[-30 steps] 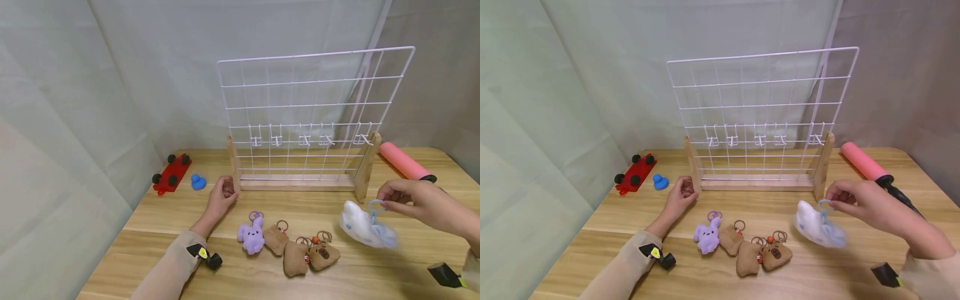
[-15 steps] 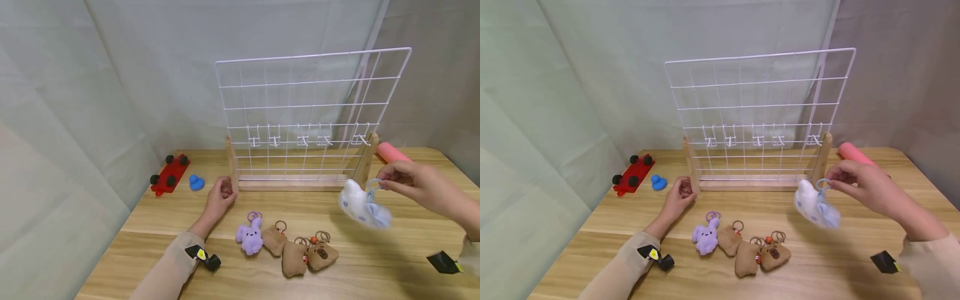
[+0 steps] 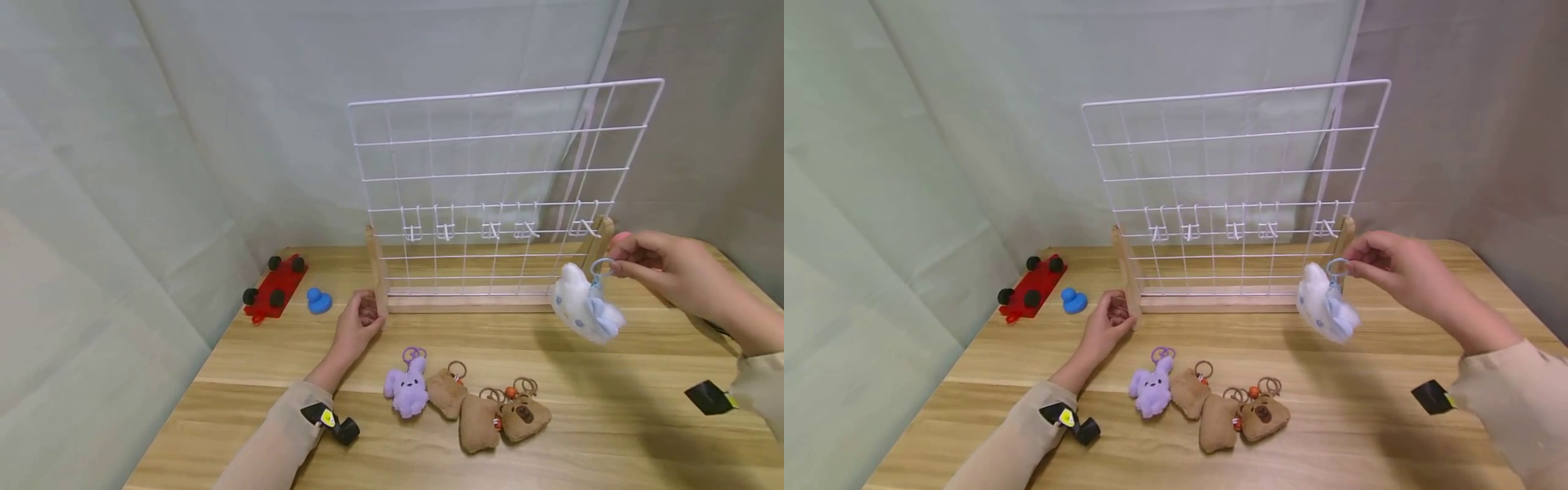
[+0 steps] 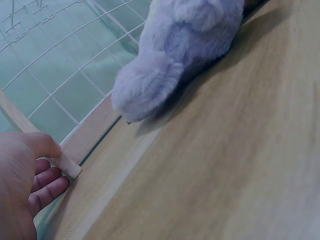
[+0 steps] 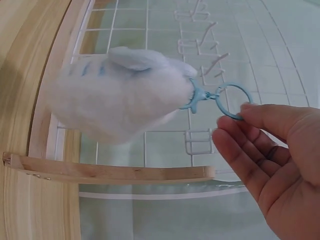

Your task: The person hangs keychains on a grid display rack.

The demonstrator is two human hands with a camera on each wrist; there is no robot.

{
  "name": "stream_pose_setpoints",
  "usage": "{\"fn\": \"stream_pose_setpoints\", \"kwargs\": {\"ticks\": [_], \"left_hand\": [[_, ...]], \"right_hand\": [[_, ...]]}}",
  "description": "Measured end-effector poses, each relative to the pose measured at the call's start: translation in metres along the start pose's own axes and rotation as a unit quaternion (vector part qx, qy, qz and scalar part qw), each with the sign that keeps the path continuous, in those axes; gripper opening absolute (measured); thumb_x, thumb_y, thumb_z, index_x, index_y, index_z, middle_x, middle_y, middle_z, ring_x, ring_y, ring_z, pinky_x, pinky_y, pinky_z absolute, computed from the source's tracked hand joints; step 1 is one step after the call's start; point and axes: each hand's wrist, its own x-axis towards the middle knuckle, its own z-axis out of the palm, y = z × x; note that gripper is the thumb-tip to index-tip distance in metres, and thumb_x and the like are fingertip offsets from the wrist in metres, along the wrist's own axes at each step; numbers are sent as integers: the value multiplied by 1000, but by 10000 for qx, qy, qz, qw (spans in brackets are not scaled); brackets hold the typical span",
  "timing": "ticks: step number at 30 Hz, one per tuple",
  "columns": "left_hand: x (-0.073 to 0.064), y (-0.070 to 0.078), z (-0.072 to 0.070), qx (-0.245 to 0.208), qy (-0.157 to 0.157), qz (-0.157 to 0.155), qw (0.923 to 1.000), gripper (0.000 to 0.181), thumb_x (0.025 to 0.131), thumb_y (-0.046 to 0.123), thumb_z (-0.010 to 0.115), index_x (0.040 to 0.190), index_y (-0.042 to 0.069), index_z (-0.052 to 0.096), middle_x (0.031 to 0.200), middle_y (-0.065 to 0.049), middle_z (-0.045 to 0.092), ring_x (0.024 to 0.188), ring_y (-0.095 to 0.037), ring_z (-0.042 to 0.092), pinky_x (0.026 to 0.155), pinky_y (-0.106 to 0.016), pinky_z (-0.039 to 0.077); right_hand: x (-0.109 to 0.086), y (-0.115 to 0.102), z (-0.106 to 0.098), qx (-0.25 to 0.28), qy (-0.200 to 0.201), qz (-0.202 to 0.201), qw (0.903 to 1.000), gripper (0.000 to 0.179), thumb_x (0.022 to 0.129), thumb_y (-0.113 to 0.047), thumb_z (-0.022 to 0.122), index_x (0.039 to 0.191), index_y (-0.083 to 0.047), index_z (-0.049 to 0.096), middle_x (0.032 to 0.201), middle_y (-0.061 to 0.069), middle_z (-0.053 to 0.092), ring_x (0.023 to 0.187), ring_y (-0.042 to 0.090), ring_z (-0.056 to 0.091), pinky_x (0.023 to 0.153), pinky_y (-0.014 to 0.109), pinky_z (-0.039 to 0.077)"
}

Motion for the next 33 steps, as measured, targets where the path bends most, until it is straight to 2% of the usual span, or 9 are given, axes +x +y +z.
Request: {"fn": "stream_pose_setpoints", "kwargs": {"ticks": [5,9,12,16,21,23,25,31,33], "left_hand": [[1,0,1,14,14,-34,10000,41,81,-11,65,118,-9,48,100,-29,60,81,-22,58,69,-18,52],[3,-5,2,-76,17,-52,10000,41,80,-12,66,117,-9,48,99,-29,60,80,-21,58,67,-15,51],[7,-19,4,-151,36,-84,9998,43,80,-12,66,119,-7,47,101,-29,60,81,-21,57,67,-14,50],[11,-38,7,-145,63,-46,9999,44,81,-9,67,121,-5,47,102,-28,60,81,-20,58,66,-13,50],[11,-45,6,-236,90,281,9993,43,80,-6,69,118,-3,49,97,-24,61,79,-20,59,66,-20,54],[11,-47,6,-345,124,598,9975,40,80,-3,69,116,-1,50,93,-20,61,77,-17,59,65,-20,54],[11,-47,5,-349,131,676,9970,40,80,-2,70,115,0,50,92,-19,61,75,-16,59,64,-21,54],[10,-37,6,-198,82,81,9997,43,80,-8,68,118,-3,49,98,-25,62,78,-16,58,65,-12,50],[11,-36,6,-200,82,21,9998,44,80,-9,68,119,-3,49,99,-26,61,79,-18,58,65,-12,49]], "right_hand": [[9,-2,-4,-136,17,601,9981,7,86,-5,69,92,-8,67,75,-22,57,67,-14,51,58,4,40],[15,-2,-6,23,86,864,9962,10,85,-3,70,94,-6,68,75,-22,56,66,-12,52,59,4,39],[19,0,-6,65,39,921,9957,11,86,-3,69,96,-4,67,76,-25,56,67,-13,52,60,3,40],[22,2,-6,85,-98,1082,9941,11,88,-7,67,99,-3,66,78,-19,58,67,-12,52,60,4,40],[26,6,-2,94,-185,1101,9937,12,89,-6,67,99,-2,65,79,-6,62,67,-12,52,59,5,41],[27,8,0,77,-195,1071,9940,11,89,-6,66,99,-1,65,79,-3,63,67,-13,51,59,5,41],[28,11,1,93,-208,1021,9945,11,89,-6,66,99,0,65,80,0,64,67,-13,51,58,5,42],[28,13,2,113,-242,1281,9914,12,90,-12,66,99,-3,65,78,-16,59,68,-10,52,59,5,41],[29,13,2,100,-271,1316,9909,12,90,-11,66,100,-3,65,79,-11,62,67,-10,52,59,6,41]]}}
